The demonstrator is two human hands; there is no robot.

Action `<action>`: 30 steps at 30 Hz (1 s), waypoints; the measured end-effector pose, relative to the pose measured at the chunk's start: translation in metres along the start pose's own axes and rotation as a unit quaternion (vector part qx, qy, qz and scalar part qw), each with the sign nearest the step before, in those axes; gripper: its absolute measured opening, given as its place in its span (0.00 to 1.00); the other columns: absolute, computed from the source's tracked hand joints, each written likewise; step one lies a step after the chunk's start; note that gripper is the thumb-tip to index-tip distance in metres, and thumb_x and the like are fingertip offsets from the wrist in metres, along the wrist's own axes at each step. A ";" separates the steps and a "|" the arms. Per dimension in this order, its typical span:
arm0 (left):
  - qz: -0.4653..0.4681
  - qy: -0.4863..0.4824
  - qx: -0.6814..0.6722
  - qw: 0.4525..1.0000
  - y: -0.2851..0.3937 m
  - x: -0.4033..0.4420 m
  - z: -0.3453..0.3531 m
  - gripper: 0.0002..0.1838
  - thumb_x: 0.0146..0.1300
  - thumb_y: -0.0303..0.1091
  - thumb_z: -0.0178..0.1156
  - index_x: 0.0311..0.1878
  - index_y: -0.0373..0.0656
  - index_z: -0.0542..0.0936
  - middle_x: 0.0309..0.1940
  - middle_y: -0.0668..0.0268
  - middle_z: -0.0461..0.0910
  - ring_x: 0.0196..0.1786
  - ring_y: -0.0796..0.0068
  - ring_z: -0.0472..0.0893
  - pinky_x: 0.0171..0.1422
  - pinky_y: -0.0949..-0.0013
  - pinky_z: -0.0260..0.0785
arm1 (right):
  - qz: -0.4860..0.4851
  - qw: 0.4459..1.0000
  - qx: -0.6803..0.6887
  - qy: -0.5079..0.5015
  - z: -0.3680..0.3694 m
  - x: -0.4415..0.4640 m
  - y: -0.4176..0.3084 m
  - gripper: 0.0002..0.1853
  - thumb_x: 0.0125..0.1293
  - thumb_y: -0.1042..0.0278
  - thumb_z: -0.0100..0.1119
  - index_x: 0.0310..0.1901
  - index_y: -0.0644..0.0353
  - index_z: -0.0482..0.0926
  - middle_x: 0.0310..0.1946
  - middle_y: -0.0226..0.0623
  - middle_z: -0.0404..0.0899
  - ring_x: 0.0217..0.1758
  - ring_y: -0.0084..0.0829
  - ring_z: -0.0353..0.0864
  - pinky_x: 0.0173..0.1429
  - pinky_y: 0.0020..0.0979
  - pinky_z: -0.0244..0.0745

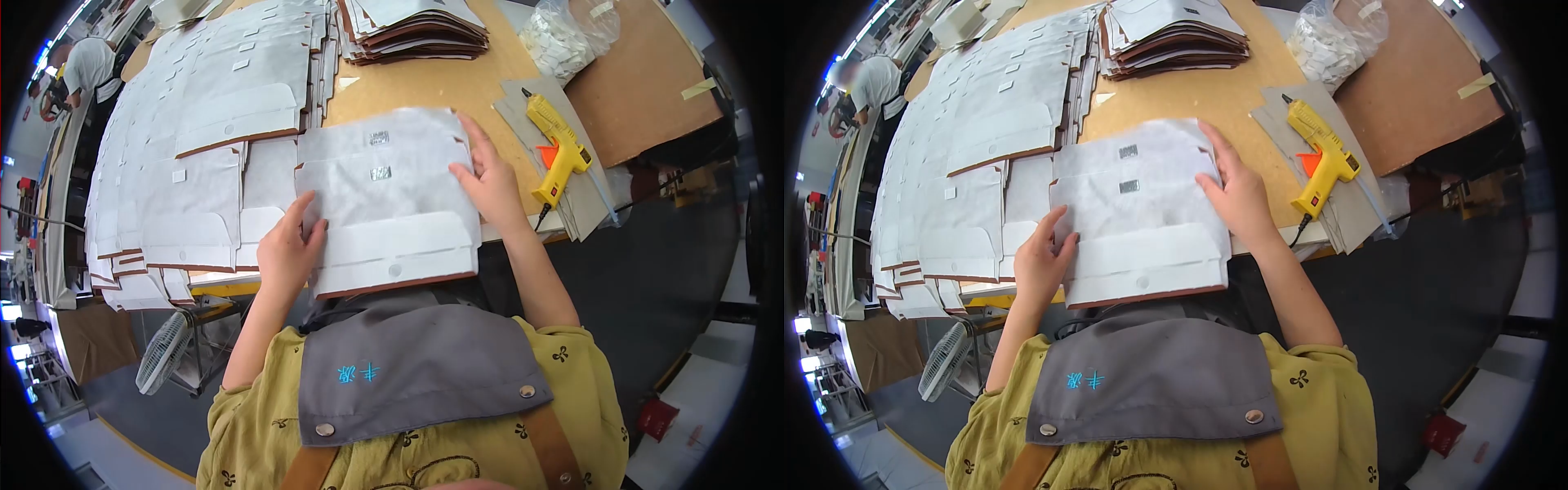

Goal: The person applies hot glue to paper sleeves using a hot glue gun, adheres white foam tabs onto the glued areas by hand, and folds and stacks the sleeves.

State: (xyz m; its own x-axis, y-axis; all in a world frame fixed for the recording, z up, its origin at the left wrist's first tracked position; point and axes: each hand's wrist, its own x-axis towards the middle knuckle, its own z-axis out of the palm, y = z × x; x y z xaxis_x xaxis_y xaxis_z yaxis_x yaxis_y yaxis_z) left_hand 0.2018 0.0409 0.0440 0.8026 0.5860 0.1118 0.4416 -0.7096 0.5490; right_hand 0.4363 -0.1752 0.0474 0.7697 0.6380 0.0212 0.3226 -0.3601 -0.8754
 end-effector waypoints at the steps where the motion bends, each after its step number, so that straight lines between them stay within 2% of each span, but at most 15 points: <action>1: 0.024 0.013 0.020 0.999 0.002 0.000 0.003 0.26 0.62 0.37 0.69 0.64 0.53 0.78 0.26 0.63 0.77 0.26 0.67 0.76 0.34 0.65 0.72 | -0.039 0.998 0.016 0.044 -0.001 0.004 -0.002 0.40 0.62 0.74 0.68 0.75 0.48 0.63 0.41 0.39 0.86 0.40 0.28 0.84 0.49 0.26 0.77; 4: 0.052 0.001 0.087 0.995 0.022 0.023 0.005 0.24 0.64 0.40 0.66 0.63 0.54 0.76 0.33 0.61 0.84 0.33 0.59 0.84 0.36 0.60 0.75 | -0.095 0.990 0.031 0.103 -0.010 0.030 0.002 0.40 0.63 0.76 0.66 0.76 0.45 0.62 0.47 0.43 0.85 0.44 0.30 0.84 0.52 0.28 0.77; 6: 0.058 0.006 0.075 0.995 0.026 0.046 0.012 0.23 0.65 0.40 0.65 0.63 0.54 0.76 0.34 0.61 0.84 0.34 0.58 0.84 0.37 0.59 0.75 | -0.110 0.986 0.029 0.121 -0.016 0.051 0.006 0.41 0.63 0.76 0.66 0.76 0.45 0.61 0.50 0.45 0.84 0.46 0.31 0.84 0.53 0.28 0.76; 8: 0.054 -0.005 0.054 0.997 0.030 0.066 0.015 0.19 0.66 0.40 0.64 0.60 0.54 0.78 0.36 0.62 0.85 0.36 0.55 0.84 0.39 0.56 0.75 | -0.058 0.990 -0.018 0.128 -0.022 0.068 0.008 0.40 0.64 0.76 0.65 0.77 0.46 0.62 0.32 0.30 0.77 0.35 0.19 0.74 0.43 0.23 0.72; 9: 0.056 -0.003 0.053 0.997 0.028 0.069 0.018 0.19 0.66 0.40 0.64 0.60 0.54 0.78 0.36 0.62 0.85 0.36 0.55 0.84 0.39 0.56 0.75 | -0.060 0.989 -0.020 0.130 -0.025 0.073 0.015 0.40 0.64 0.76 0.65 0.77 0.46 0.62 0.32 0.30 0.77 0.35 0.19 0.74 0.43 0.23 0.72; 11: 0.074 -0.013 0.042 0.996 0.019 0.075 0.026 0.17 0.67 0.39 0.63 0.58 0.54 0.79 0.38 0.62 0.85 0.36 0.56 0.84 0.38 0.56 0.75 | -0.030 0.978 -0.193 0.070 -0.025 0.081 0.020 0.36 0.65 0.67 0.66 0.74 0.48 0.64 0.56 0.47 0.80 0.53 0.48 0.82 0.58 0.42 0.77; 15: 0.105 0.023 0.036 0.994 0.017 0.069 0.032 0.16 0.66 0.40 0.65 0.56 0.53 0.82 0.35 0.63 0.83 0.33 0.58 0.83 0.36 0.59 0.74 | 0.015 0.938 -0.333 0.092 -0.031 0.084 -0.003 0.32 0.63 0.63 0.68 0.69 0.50 0.70 0.53 0.44 0.79 0.54 0.50 0.79 0.57 0.46 0.76; 17: 0.087 0.007 0.064 0.994 0.022 0.069 0.029 0.16 0.66 0.38 0.64 0.56 0.53 0.81 0.36 0.63 0.83 0.33 0.58 0.83 0.36 0.59 0.75 | -0.153 0.898 -0.370 0.179 -0.032 0.103 -0.007 0.27 0.62 0.61 0.69 0.63 0.52 0.76 0.51 0.39 0.78 0.55 0.44 0.78 0.58 0.44 0.75; 18: 0.089 0.026 0.057 0.994 0.023 0.068 0.031 0.17 0.65 0.37 0.66 0.57 0.52 0.81 0.35 0.63 0.80 0.32 0.60 0.82 0.36 0.60 0.74 | -0.157 0.896 -0.373 0.185 -0.032 0.115 -0.015 0.27 0.62 0.61 0.69 0.63 0.52 0.76 0.51 0.39 0.78 0.55 0.44 0.78 0.58 0.44 0.75; 21: 0.057 0.066 -0.018 0.996 0.029 0.066 0.025 0.19 0.63 0.35 0.67 0.58 0.50 0.80 0.34 0.63 0.77 0.31 0.60 0.79 0.35 0.61 0.72 | -0.286 0.861 -0.362 0.216 -0.025 0.165 -0.045 0.23 0.61 0.60 0.70 0.59 0.52 0.80 0.54 0.36 0.77 0.58 0.41 0.76 0.60 0.43 0.73; 24: 0.062 0.109 -0.057 0.990 0.019 0.069 0.027 0.19 0.63 0.33 0.68 0.58 0.48 0.80 0.35 0.63 0.75 0.30 0.64 0.77 0.34 0.64 0.71 | -0.320 0.847 -0.368 0.210 -0.013 0.223 -0.054 0.25 0.60 0.57 0.70 0.59 0.51 0.79 0.59 0.37 0.76 0.62 0.41 0.75 0.63 0.42 0.71; 26: 0.049 0.112 -0.081 0.989 0.019 0.069 0.026 0.19 0.63 0.32 0.68 0.57 0.47 0.80 0.35 0.62 0.75 0.30 0.65 0.77 0.33 0.64 0.71 | -0.390 0.836 -0.353 0.153 -0.005 0.253 -0.052 0.23 0.62 0.54 0.69 0.58 0.50 0.81 0.62 0.34 0.77 0.66 0.36 0.74 0.70 0.44 0.63; 27: 0.051 0.103 -0.080 0.990 0.020 0.068 0.026 0.18 0.63 0.31 0.67 0.56 0.47 0.81 0.35 0.63 0.75 0.30 0.66 0.77 0.33 0.65 0.71 | -0.395 0.834 -0.354 0.151 -0.006 0.258 -0.052 0.23 0.62 0.54 0.69 0.58 0.50 0.81 0.62 0.34 0.77 0.66 0.36 0.74 0.70 0.44 0.63; 29: 0.049 0.099 -0.082 0.990 0.019 0.069 0.024 0.17 0.63 0.31 0.67 0.55 0.47 0.81 0.35 0.63 0.75 0.30 0.66 0.78 0.33 0.65 0.71 | -0.311 0.852 -0.421 -0.005 -0.011 0.266 -0.053 0.20 0.65 0.53 0.66 0.56 0.48 0.83 0.63 0.31 0.79 0.70 0.33 0.72 0.75 0.46 0.55; 30: 0.050 0.089 -0.082 0.991 0.019 0.069 0.024 0.16 0.62 0.30 0.67 0.54 0.46 0.81 0.35 0.63 0.76 0.30 0.66 0.78 0.33 0.65 0.71 | -0.339 0.850 -0.402 0.018 -0.011 0.266 -0.051 0.15 0.67 0.54 0.64 0.51 0.46 0.86 0.56 0.26 0.84 0.65 0.28 0.77 0.77 0.48 0.50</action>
State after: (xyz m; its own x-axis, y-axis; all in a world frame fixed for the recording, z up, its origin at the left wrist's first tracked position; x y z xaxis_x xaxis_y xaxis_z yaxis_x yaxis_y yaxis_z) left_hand 0.2748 0.0587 0.0421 0.7499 0.5850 0.3088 0.2803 -0.7038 0.6528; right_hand 0.6307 0.0059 0.1028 0.2686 0.8687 0.4162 0.9602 -0.2761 -0.0433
